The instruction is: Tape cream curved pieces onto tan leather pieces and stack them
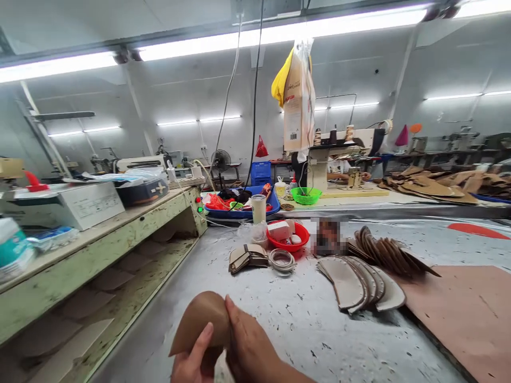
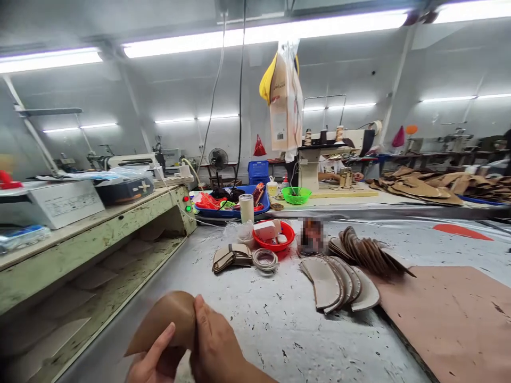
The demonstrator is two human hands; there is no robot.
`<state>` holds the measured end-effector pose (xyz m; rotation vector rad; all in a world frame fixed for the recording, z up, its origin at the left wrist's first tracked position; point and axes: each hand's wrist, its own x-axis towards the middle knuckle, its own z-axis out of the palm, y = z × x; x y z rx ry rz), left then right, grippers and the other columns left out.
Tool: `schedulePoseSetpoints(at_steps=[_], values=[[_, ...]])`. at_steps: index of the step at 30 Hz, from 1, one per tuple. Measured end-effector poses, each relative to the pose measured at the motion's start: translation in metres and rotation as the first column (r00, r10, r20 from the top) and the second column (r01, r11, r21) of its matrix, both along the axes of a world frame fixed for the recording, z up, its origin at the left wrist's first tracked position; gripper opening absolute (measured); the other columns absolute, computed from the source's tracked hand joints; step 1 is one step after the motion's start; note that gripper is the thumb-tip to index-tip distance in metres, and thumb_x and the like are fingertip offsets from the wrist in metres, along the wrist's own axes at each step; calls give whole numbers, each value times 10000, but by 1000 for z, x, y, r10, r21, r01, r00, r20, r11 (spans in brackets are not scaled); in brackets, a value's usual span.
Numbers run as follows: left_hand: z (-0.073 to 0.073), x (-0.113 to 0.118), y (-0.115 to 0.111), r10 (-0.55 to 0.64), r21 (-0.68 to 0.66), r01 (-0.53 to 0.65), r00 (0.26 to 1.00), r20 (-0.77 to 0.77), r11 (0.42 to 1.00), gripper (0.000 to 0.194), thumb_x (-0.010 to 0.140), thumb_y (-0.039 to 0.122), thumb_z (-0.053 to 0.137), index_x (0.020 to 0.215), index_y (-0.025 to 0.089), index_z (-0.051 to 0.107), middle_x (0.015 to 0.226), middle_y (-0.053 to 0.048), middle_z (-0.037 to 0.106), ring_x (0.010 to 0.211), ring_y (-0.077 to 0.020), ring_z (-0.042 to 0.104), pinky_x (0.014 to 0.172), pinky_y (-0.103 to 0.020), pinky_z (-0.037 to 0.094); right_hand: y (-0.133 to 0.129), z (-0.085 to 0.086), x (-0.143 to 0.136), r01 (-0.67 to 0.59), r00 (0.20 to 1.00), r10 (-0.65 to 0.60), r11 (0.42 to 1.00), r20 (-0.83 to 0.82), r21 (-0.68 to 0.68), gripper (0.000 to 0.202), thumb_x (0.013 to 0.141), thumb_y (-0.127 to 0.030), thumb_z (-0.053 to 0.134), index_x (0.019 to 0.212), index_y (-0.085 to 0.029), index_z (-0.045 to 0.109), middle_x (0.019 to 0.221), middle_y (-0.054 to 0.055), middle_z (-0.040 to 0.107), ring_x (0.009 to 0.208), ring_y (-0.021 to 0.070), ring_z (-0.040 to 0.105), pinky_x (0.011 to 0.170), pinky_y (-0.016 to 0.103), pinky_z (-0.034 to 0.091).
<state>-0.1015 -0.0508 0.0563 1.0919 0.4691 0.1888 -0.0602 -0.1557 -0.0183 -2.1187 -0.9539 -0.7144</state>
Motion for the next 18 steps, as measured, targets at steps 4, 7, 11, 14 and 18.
schedulePoseSetpoints(at_steps=[4, 7, 11, 14, 18], values=[[22, -13, -18, 88, -300, -85, 996, -2, 950, 249, 750, 89, 541, 984, 140, 608, 911, -77, 683, 938, -208, 623, 822, -320, 531, -8, 20, -2, 76, 978, -79, 997, 194, 18, 685, 833, -33, 307, 1440, -127, 2, 1299, 168, 485, 1186, 238, 479, 895, 403, 505], [25, -21, -17, 123, -391, -112, 992, 2, 914, 252, 790, 73, 529, 1029, 125, 591, 958, -106, 674, 936, -202, 626, 812, -306, 534, -13, 23, 0, 123, 967, -117, 992, 228, -13, 652, 852, -43, 282, 1434, -94, -8, 1258, 181, 518, 1140, 244, 523, 842, 387, 537], [23, -27, -13, 147, -471, -156, 988, -56, 868, 158, 823, 90, 511, 934, 139, 612, 910, -85, 686, 846, -159, 647, 754, -271, 541, -13, 20, 0, 139, 960, -119, 988, 253, -62, 684, 844, -38, 285, 1421, -68, -82, 1199, 201, 559, 1032, 248, 598, 757, 359, 568], [19, -26, -14, 111, -509, -142, 990, -90, 849, 179, 848, 113, 459, 821, 155, 631, 805, -57, 696, 738, -126, 652, 699, -248, 540, -11, 17, 0, 104, 970, -87, 993, 227, -64, 709, 839, -34, 292, 1419, -84, -112, 1180, 186, 579, 955, 236, 635, 723, 341, 575], [-5, -22, 1, -25, -379, -1, 998, -64, 925, 215, 825, 179, 455, 766, 213, 659, 871, -36, 700, 908, -140, 632, 840, -274, 506, -7, -1, 10, 77, 991, -65, 992, 115, -99, 725, 831, -55, 348, 1435, -113, -48, 1246, 166, 537, 1006, 227, 611, 787, 343, 550]])
